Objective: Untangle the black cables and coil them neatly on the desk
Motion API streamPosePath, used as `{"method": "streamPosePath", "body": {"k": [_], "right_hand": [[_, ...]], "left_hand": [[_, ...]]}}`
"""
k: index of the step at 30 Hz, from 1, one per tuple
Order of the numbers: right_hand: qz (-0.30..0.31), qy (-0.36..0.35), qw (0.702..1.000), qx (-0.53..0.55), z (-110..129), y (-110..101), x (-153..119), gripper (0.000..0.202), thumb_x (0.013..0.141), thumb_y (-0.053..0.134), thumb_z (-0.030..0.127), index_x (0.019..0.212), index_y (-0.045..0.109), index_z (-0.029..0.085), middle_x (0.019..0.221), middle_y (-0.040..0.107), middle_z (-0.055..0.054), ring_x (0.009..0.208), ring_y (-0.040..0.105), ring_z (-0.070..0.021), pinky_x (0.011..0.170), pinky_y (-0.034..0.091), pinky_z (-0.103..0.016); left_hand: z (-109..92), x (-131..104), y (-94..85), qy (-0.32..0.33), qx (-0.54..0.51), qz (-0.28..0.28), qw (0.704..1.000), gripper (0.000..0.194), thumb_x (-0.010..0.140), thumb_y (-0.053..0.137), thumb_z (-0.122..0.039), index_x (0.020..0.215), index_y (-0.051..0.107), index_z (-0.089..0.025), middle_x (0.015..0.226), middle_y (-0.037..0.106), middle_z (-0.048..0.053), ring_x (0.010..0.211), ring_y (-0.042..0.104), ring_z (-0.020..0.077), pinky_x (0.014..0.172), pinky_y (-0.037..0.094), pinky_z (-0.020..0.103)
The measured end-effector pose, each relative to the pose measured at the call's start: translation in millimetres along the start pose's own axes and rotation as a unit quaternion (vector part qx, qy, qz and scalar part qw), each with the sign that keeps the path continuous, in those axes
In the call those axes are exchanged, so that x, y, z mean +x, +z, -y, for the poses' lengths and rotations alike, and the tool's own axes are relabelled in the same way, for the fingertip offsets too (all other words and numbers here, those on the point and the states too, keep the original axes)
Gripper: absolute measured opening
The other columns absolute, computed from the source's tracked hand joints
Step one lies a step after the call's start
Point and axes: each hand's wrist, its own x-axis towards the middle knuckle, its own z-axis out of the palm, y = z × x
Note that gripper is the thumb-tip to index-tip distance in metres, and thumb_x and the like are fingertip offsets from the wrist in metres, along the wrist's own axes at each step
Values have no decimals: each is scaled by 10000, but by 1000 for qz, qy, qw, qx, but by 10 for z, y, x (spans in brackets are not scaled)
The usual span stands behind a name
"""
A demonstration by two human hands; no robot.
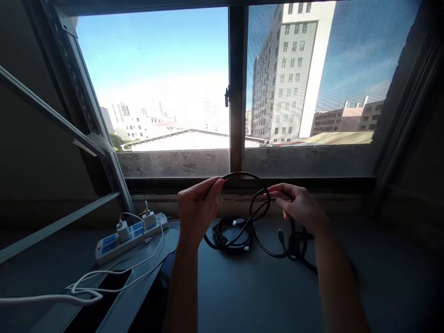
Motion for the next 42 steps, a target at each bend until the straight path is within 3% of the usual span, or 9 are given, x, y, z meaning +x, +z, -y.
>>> {"method": "streamPosePath", "body": {"k": [8,11,14,17,23,29,33,37,42], "right_hand": [[-173,-35,982,68,-127,-146,83,282,631,512,173,884,636,164,917,705,-51,365,377,-25,308,323,-156],[-248,-88,961,86,-28,-120,37,249,648,521,171,860,651,182,922,705,-29,368,360,-23,301,315,-150],[-301,-144,939,83,108,-54,-33,186,689,520,176,811,660,184,875,709,-17,350,339,-25,297,326,-158],[-322,-189,925,73,211,8,-97,148,719,512,162,753,656,174,836,712,-16,326,341,-24,295,336,-166],[-335,-252,905,78,310,57,-187,124,732,529,109,651,605,166,746,712,-5,302,367,-30,286,313,-173],[-271,-299,913,64,454,124,-337,187,744,534,69,608,587,186,770,717,16,294,379,-27,285,301,-177],[-207,-282,936,54,503,190,-403,192,776,524,80,645,616,187,835,720,5,301,398,-22,287,305,-171],[-135,-288,947,51,478,253,-394,182,777,522,90,662,637,172,867,720,-14,301,406,-20,288,311,-162],[-100,-249,963,41,436,272,-351,201,766,494,106,721,671,190,934,711,-6,306,392,-16,281,328,-155]], "left_hand": [[91,131,-119,97,-134,-271,948,224,756,669,-292,574,654,-163,352,332,-90,299,228,5,322,174,192],[100,128,-135,25,-132,-154,979,170,777,652,-314,757,693,-150,358,287,-101,301,222,13,320,155,184],[113,106,-167,-86,-132,95,983,227,823,589,-364,855,657,-149,363,318,-95,298,290,33,330,214,171],[137,88,-230,-182,-129,313,923,239,843,539,-392,747,574,-176,351,363,-84,287,383,71,354,313,191],[84,76,-321,-320,33,490,810,622,823,381,-647,422,419,-173,284,329,-28,299,449,98,433,390,228],[49,50,-313,-332,240,419,810,460,755,526,-619,784,570,-162,454,551,-21,354,503,114,417,336,216],[64,24,-238,-224,358,351,836,359,764,584,-479,990,569,-201,573,599,-29,512,592,160,566,416,271],[42,-18,-60,-111,525,225,814,299,743,604,-487,912,638,-242,715,645,6,730,618,218,673,385,309],[55,-64,50,-83,496,293,813,286,735,609,-518,704,686,-244,660,621,2,673,578,180,625,340,269]]}}
